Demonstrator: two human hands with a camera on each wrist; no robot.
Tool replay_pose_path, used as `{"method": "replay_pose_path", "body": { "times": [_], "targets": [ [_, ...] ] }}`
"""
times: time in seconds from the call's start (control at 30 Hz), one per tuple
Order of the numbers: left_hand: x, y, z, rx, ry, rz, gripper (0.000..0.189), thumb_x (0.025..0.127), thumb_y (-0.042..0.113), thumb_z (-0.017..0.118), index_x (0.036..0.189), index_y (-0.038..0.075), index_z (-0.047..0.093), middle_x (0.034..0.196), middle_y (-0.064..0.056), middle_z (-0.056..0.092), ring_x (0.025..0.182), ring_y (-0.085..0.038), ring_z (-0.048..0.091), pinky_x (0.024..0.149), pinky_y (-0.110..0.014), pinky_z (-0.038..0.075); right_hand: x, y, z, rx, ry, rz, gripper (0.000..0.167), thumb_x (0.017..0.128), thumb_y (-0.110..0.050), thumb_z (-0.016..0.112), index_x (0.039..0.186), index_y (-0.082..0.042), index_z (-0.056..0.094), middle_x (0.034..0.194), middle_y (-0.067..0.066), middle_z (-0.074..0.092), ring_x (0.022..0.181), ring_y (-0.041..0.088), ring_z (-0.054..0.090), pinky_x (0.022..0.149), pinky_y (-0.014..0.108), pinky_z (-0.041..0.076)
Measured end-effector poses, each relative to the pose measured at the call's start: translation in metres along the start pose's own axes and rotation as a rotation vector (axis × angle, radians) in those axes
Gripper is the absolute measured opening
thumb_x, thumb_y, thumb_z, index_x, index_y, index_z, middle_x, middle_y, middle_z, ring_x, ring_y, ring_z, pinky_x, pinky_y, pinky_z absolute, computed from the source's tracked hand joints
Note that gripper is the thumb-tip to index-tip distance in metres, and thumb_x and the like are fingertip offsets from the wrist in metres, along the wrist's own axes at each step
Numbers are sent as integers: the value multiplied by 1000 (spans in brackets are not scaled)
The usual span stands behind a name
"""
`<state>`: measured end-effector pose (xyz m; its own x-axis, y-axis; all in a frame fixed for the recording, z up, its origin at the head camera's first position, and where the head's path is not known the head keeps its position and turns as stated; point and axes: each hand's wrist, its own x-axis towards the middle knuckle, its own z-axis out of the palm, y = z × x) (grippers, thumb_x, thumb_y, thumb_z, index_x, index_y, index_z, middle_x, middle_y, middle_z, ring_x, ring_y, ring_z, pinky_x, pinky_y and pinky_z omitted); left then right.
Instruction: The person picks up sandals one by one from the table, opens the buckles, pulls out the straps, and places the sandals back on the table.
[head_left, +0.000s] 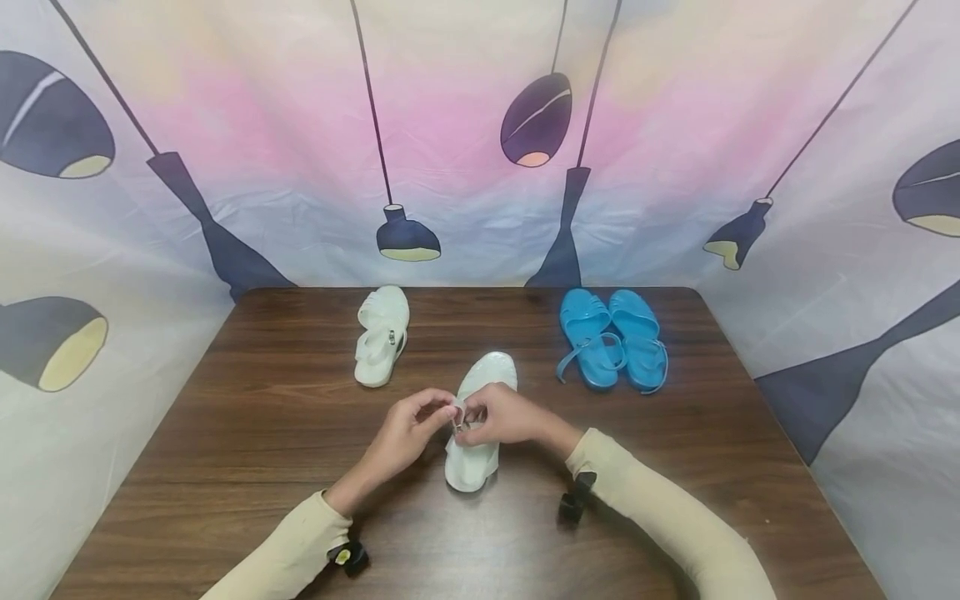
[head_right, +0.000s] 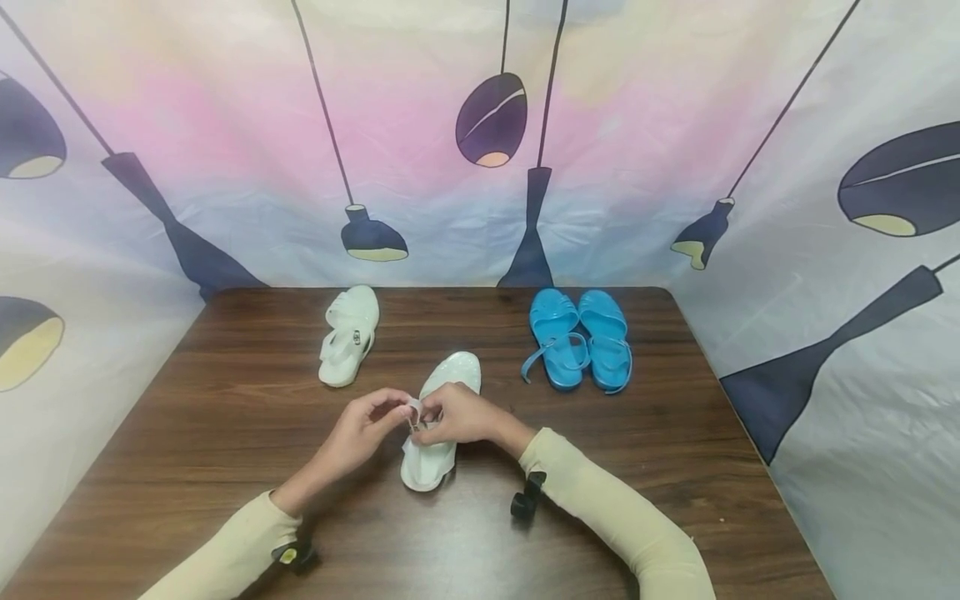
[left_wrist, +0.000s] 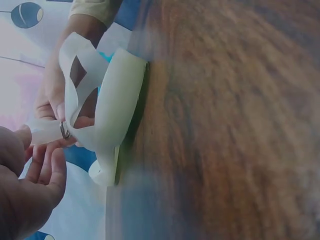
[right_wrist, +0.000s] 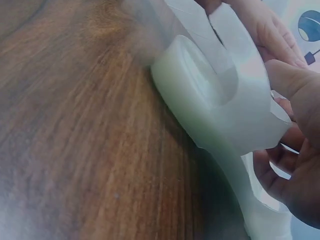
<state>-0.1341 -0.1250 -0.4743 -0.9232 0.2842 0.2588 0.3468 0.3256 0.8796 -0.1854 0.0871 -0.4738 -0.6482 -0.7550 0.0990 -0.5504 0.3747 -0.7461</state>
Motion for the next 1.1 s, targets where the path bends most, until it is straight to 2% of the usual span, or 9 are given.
{"method": "replay_pose_path", "body": {
  "times": [0.1,0.23,0.37,0.5,0.6,0.8,0.93,1.1],
  "targets": [
    [0,3,-3,28,14,13,16,100,13,66,112,4,71,101,-3,73,90,-10,66,80,-28,57,0,1,-1,-12,-35,-29,14,83,-20,83,77,-16,71,64,-16,54,58,-4,42,52,16,38],
    [4,10,-13,66,4,18,15,100,15,67,112,7,72,102,-3,73,85,-17,67,75,-29,57,0,0,-6,-13,-54,-38,8,83,-20,83,84,-17,75,68,-17,57,61,-3,46,56,16,42],
    [3,11,-26,108,-48,-14,13,99,17,69,109,10,73,98,0,73,81,-16,67,72,-28,57,0,-5,-11,11,-84,-14,9,83,-20,83,85,-16,75,71,-14,61,64,-2,49,58,18,44],
    [-2,6,-36,135,-120,-38,10,99,16,70,106,11,73,95,2,72,84,-10,66,76,-27,57,-1,-3,-11,15,-121,2,12,83,-21,83,90,-15,76,76,-15,64,68,-2,53,63,17,48],
    [-7,3,-41,138,-164,-50,10,98,17,70,105,11,73,92,3,71,85,-9,65,78,-27,56,-1,-1,-10,13,-118,1,13,84,-21,83,93,-14,77,78,-15,67,72,-1,56,67,18,50],
    [-13,-3,-45,130,-265,-64,11,98,17,70,106,10,72,88,5,69,82,-8,64,74,-25,56,-5,2,-9,30,-103,8,14,85,-22,82,97,-15,78,82,-14,70,76,1,60,69,20,52],
    [-15,-7,-44,99,-330,-68,14,98,14,69,109,6,71,88,3,69,81,-9,65,73,-26,57,-6,4,-9,39,-86,1,16,88,-26,82,99,-15,77,85,-12,72,79,1,62,72,22,53],
    [-15,-9,-40,76,-360,-79,20,98,14,68,112,0,69,89,-1,71,82,-10,66,70,-27,57,-9,5,-10,49,-73,18,19,90,-29,80,103,-15,77,90,-12,74,84,1,66,76,23,56]
  ]
}}
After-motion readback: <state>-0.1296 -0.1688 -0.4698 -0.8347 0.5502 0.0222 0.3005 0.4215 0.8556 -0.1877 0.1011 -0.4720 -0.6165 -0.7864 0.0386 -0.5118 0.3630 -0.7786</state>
